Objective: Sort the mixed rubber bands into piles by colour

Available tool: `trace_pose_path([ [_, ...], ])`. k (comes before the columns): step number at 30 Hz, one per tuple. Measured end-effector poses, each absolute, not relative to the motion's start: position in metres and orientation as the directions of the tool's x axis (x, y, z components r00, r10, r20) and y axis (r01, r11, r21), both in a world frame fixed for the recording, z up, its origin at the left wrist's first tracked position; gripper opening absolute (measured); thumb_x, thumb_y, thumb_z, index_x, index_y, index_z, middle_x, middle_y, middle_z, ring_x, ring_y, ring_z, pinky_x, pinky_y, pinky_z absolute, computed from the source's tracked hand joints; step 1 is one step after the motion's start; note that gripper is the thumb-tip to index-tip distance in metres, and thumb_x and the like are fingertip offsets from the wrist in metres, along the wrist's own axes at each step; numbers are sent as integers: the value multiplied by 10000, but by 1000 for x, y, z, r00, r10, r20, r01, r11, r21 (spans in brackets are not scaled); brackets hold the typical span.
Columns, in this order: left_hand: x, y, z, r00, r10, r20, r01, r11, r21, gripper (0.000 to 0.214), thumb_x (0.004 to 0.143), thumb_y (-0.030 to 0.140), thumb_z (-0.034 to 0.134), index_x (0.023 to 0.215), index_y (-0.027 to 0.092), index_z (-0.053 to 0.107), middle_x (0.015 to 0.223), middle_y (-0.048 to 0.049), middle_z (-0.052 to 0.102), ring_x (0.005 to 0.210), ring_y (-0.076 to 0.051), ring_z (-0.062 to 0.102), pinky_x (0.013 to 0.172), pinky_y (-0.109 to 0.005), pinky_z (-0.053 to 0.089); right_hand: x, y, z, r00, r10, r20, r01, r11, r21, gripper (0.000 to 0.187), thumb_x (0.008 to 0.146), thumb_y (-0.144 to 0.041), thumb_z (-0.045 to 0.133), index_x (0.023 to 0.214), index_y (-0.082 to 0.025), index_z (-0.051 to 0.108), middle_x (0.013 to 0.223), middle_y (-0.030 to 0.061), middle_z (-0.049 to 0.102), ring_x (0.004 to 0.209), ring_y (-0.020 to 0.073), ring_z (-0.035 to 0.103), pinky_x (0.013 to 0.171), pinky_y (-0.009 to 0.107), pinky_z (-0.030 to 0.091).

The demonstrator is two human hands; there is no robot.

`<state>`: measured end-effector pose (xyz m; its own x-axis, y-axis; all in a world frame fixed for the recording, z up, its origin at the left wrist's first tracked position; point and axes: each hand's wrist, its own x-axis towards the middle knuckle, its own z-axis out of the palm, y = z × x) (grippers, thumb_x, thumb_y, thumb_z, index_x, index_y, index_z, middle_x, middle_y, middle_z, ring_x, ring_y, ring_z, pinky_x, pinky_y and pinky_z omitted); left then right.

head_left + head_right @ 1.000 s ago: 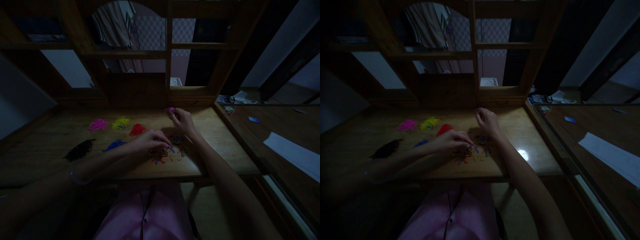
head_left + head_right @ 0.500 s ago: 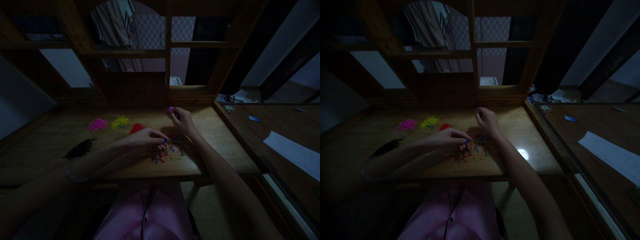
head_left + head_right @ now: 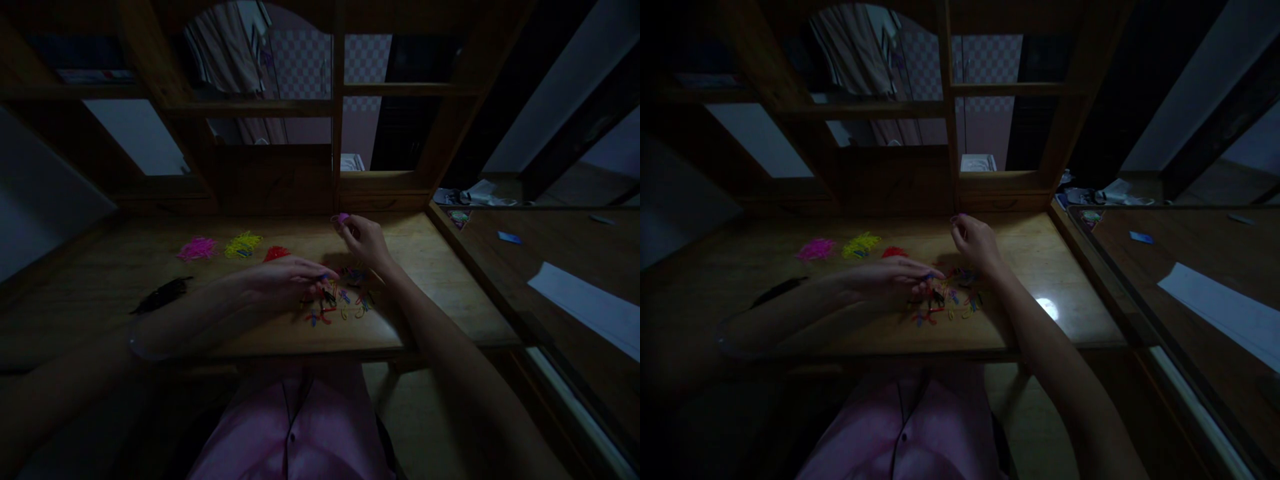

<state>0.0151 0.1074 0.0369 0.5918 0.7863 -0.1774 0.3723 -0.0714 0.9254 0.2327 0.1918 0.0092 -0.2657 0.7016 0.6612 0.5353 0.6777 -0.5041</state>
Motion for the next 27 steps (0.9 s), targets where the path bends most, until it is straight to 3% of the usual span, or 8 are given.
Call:
trace_pose_path([
  [3, 3, 111, 41, 497, 835, -234, 381, 33, 924, 385, 891, 428, 604, 1202, 216, 687, 1000, -90, 723, 837, -167, 659, 761, -305, 527, 233, 192, 9, -270, 708, 653, 534, 674, -510, 188, 920, -266, 484, 898, -183, 652, 867, 59, 696, 704, 154, 573, 654, 264, 388],
  [6, -27, 126, 37, 190, 981, -45, 538, -66, 840, 392, 827, 444, 663, 1133, 206, 721, 1049, -79, 732, 927, -201, 660, 848, -325, 512, 233, 191, 10, -270, 697, 665, 534, 683, -499, 181, 916, -262, 486, 871, -183, 644, 887, 58, 693, 700, 147, 568, 649, 261, 381],
  [8, -56, 138, 31, 47, 992, 116, 662, -118, 740, 365, 804, 439, 671, 1073, 204, 742, 1076, -72, 733, 1009, -230, 650, 926, -350, 486, 233, 190, 11, -274, 693, 667, 538, 685, -491, 184, 917, -271, 488, 851, -183, 635, 859, 53, 684, 685, 143, 559, 636, 260, 371],
  [10, -86, 149, 25, 7, 981, 192, 723, -138, 677, 320, 791, 426, 667, 1000, 203, 759, 1047, -65, 741, 1016, -241, 654, 930, -348, 486, 232, 190, 11, -277, 695, 663, 544, 683, -488, 198, 924, -290, 481, 845, -185, 630, 820, 46, 671, 667, 141, 547, 622, 260, 362],
  [15, -138, 155, 18, -62, 986, 154, 768, -51, 638, 366, 780, 454, 683, 1019, 185, 746, 1024, -34, 752, 962, -217, 672, 906, -307, 493, 232, 190, 9, -276, 705, 653, 558, 671, -488, 218, 936, -321, 470, 850, -193, 624, 770, 35, 647, 640, 140, 526, 606, 261, 352],
  [21, -155, 142, 25, 56, 983, 175, 841, -141, 522, 369, 840, 438, 655, 1065, 153, 721, 1081, -15, 731, 971, -186, 631, 886, -265, 455, 232, 190, 7, -279, 708, 649, 547, 673, -498, 211, 935, -317, 476, 866, -191, 631, 794, 40, 655, 656, 144, 537, 610, 263, 356],
  [27, -190, 131, 48, -89, 975, 203, 873, -21, 486, 381, 824, 485, 657, 1057, 191, 720, 1028, 33, 746, 942, -180, 647, 842, -246, 455, 232, 189, 9, -271, 701, 660, 539, 678, -500, 206, 927, -327, 489, 892, -194, 643, 777, 44, 652, 634, 153, 529, 583, 272, 341],
])
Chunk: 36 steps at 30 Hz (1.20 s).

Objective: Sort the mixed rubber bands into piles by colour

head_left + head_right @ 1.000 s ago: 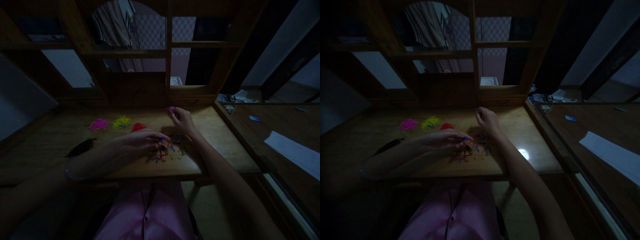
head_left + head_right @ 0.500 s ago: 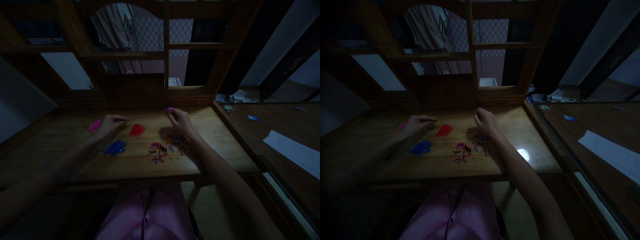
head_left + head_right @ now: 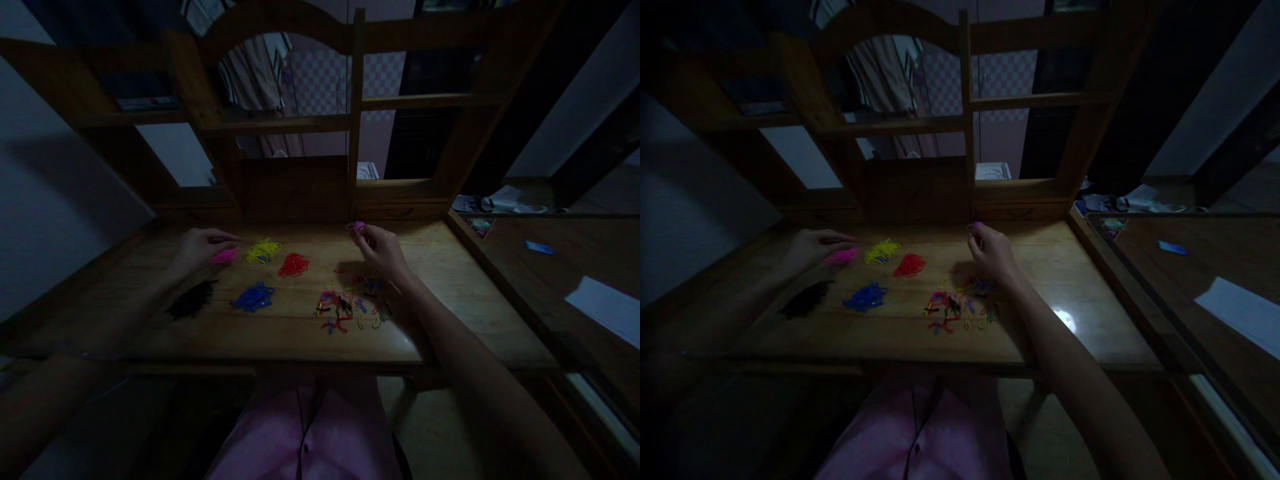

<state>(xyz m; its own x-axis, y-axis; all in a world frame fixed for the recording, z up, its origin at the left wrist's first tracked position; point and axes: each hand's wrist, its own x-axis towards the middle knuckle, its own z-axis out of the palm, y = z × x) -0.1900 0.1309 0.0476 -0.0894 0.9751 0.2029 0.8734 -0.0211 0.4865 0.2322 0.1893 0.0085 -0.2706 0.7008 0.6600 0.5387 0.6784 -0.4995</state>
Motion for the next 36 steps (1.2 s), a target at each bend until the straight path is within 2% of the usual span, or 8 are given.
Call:
trace_pose_path([
  [4, -205, 111, 54, -121, 992, 43, 838, 79, 539, 357, 749, 501, 707, 982, 234, 752, 979, 26, 763, 930, -209, 670, 836, -273, 483, 232, 189, 9, -291, 686, 667, 535, 695, -480, 189, 918, -302, 496, 819, -195, 616, 766, 43, 645, 614, 150, 520, 576, 272, 329],
  [7, -193, 93, 50, 1, 993, -118, 807, 69, 587, 336, 689, 507, 733, 911, 258, 771, 970, -2, 766, 936, -233, 680, 851, -300, 507, 230, 188, 8, -314, 681, 662, 545, 700, -462, 184, 914, -289, 499, 788, -195, 594, 755, 41, 635, 607, 147, 514, 574, 268, 317],
  [9, -179, 85, 47, 82, 985, -149, 813, 20, 581, 326, 690, 506, 727, 913, 273, 774, 987, -10, 761, 958, -245, 676, 877, -321, 506, 230, 188, 8, -319, 679, 661, 550, 701, -454, 181, 911, -286, 500, 780, -196, 587, 745, 37, 627, 602, 146, 509, 573, 266, 312],
  [14, -157, 101, 47, 141, 988, 64, 840, -154, 520, 337, 786, 495, 638, 979, 240, 746, 1028, -43, 726, 970, -229, 653, 879, -319, 491, 231, 188, 8, -310, 685, 660, 551, 695, -463, 192, 911, -296, 496, 776, -199, 591, 716, 28, 617, 591, 150, 507, 572, 269, 313],
  [18, -156, 134, 42, 255, 948, 189, 875, -310, 371, 316, 848, 430, 575, 1011, 201, 719, 1040, -66, 683, 968, -216, 625, 881, -316, 457, 232, 189, 8, -281, 689, 668, 541, 689, -482, 209, 914, -320, 504, 784, -196, 610, 729, 37, 640, 581, 153, 510, 563, 274, 318],
  [25, -159, 172, 21, 404, 897, 179, 885, -432, 172, 233, 877, 321, 550, 1011, 193, 691, 1019, -72, 641, 1002, -219, 565, 890, -329, 420, 233, 190, 8, -279, 702, 655, 558, 674, -485, 241, 932, -347, 490, 799, -190, 615, 713, 41, 633, 577, 142, 503, 548, 269, 315],
  [32, -158, 179, 19, 437, 886, 155, 876, -458, 149, 171, 873, 308, 565, 918, 211, 697, 960, -50, 631, 959, -206, 562, 856, -310, 421, 234, 189, 10, -283, 712, 642, 553, 668, -498, 239, 937, -348, 495, 810, -190, 621, 789, 59, 676, 601, 143, 525, 558, 279, 331],
  [36, -160, 180, 26, 433, 885, 172, 876, -458, 153, 181, 863, 324, 574, 917, 205, 700, 963, -47, 642, 943, -201, 578, 849, -307, 424, 234, 190, 9, -280, 711, 644, 559, 667, -493, 211, 929, -323, 510, 814, -190, 627, 738, 46, 653, 592, 141, 518, 558, 278, 327],
])
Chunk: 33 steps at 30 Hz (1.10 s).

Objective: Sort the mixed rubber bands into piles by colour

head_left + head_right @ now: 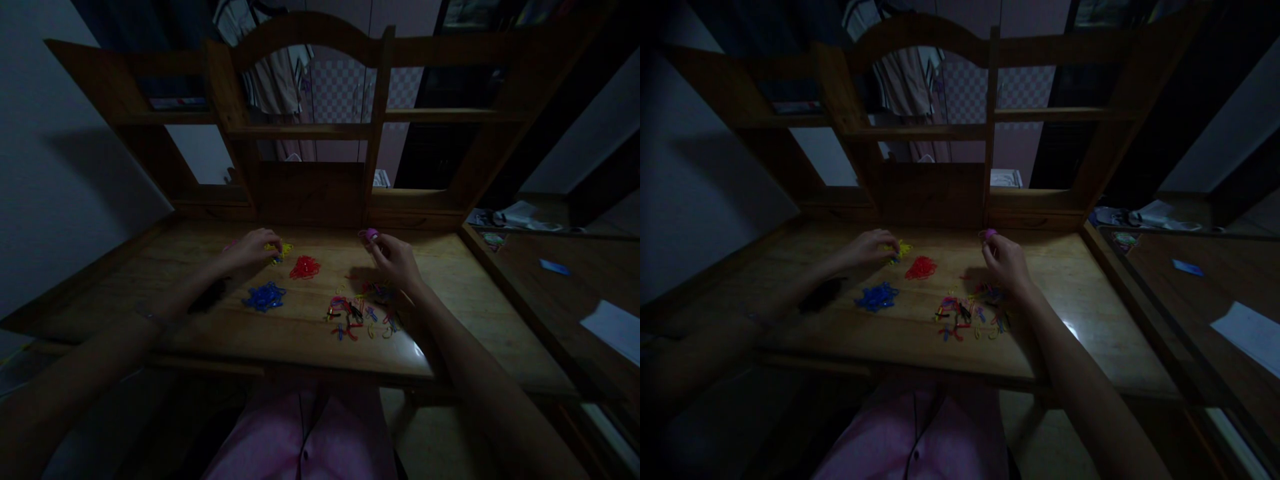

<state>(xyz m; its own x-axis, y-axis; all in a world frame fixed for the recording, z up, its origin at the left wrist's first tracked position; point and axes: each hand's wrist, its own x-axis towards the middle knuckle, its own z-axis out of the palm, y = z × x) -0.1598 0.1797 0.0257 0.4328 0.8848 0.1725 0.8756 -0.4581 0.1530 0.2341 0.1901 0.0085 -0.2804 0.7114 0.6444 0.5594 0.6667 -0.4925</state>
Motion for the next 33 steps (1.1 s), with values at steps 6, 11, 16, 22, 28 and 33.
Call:
trace_pose_path([
  [6, -160, 178, 33, 458, 878, 139, 849, -479, 222, 177, 866, 320, 571, 921, 197, 686, 934, -40, 668, 898, -187, 604, 825, -293, 425, 234, 191, 8, -285, 708, 646, 560, 670, -487, 197, 927, -305, 512, 820, -187, 627, 753, 44, 655, 591, 134, 514, 563, 276, 332],
  [11, -160, 179, 30, 583, 810, 64, 789, -583, 195, 149, 875, 275, 562, 937, 206, 677, 931, -44, 663, 924, -191, 576, 833, -290, 402, 233, 190, 10, -285, 707, 647, 555, 672, -490, 197, 920, -304, 510, 821, -183, 630, 765, 51, 664, 589, 135, 516, 560, 271, 334],
  [16, -161, 185, 24, 583, 812, -6, 805, -577, 142, 148, 834, 210, 572, 930, 212, 685, 915, -46, 652, 904, -198, 556, 817, -294, 381, 233, 189, 11, -274, 709, 649, 553, 669, -497, 222, 918, -326, 508, 798, -180, 624, 753, 55, 667, 592, 141, 528, 561, 266, 337],
  [22, -161, 186, 23, 577, 816, -38, 813, -569, 122, 132, 848, 224, 555, 912, 183, 663, 936, -65, 631, 924, -207, 539, 839, -305, 373, 233, 188, 11, -281, 708, 648, 541, 675, -502, 217, 923, -314, 497, 811, -184, 629, 802, 66, 687, 613, 145, 542, 573, 270, 352],
  [28, -158, 177, 33, 547, 837, -25, 830, -539, 142, 122, 861, 203, 510, 923, 179, 612, 943, -59, 606, 922, -203, 515, 841, -308, 383, 233, 189, 11, -284, 712, 642, 550, 670, -499, 210, 924, -305, 499, 810, -181, 625, 782, 62, 676, 609, 141, 533, 564, 269, 343],
  [33, -163, 178, 34, 521, 853, 2, 837, -512, 193, 109, 834, 197, 507, 901, 176, 590, 904, -57, 603, 876, -204, 517, 795, -307, 396, 234, 189, 10, -281, 710, 645, 551, 670, -498, 206, 923, -313, 507, 824, -182, 633, 777, 57, 675, 612, 143, 535, 566, 270, 342],
])
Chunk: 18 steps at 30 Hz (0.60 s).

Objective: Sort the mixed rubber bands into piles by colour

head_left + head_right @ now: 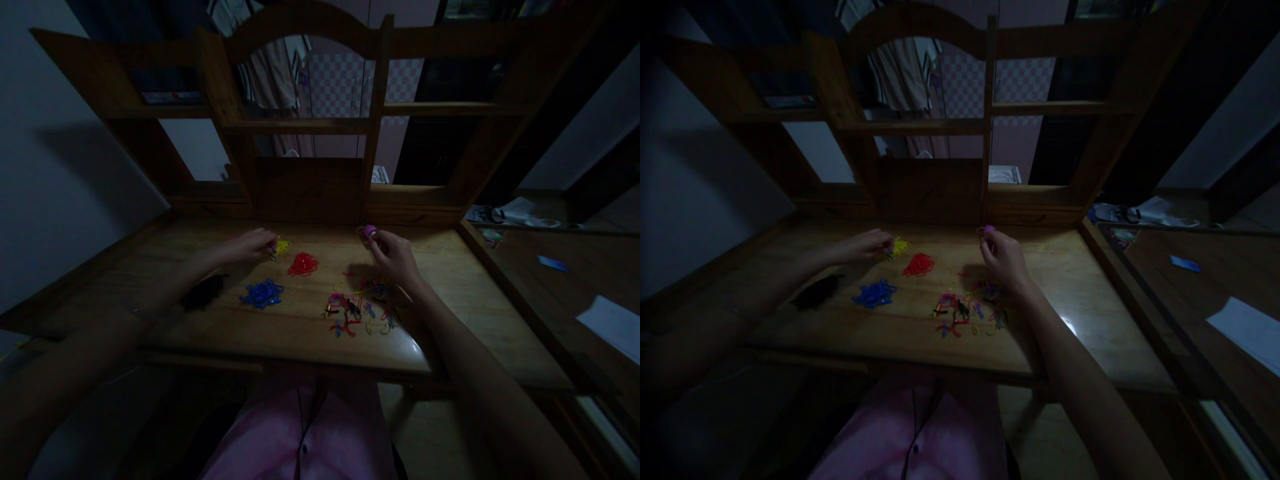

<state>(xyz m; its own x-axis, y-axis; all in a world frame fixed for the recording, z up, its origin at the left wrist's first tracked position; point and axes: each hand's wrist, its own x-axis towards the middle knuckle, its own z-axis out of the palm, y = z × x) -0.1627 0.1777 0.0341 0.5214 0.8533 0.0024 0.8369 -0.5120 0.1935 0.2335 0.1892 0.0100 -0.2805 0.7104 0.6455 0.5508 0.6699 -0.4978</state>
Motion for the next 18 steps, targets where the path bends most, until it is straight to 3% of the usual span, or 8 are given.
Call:
trace_pose_path([
  [9, -164, 172, 27, 504, 862, 60, 846, -506, 166, 78, 840, 222, 502, 891, 187, 550, 909, -65, 574, 861, -210, 513, 758, -292, 392, 233, 187, 13, -283, 720, 634, 564, 659, -497, 239, 926, -350, 503, 798, -186, 620, 758, 59, 667, 616, 152, 537, 560, 272, 332],
  [18, -172, 172, 32, 553, 832, 37, 823, -553, 134, 248, 909, 330, 458, 973, 182, 647, 924, -69, 626, 879, -194, 554, 823, -286, 408, 232, 189, 10, -294, 707, 644, 565, 672, -480, 195, 915, -293, 505, 796, -183, 613, 765, 51, 661, 604, 142, 524, 572, 263, 329],
])
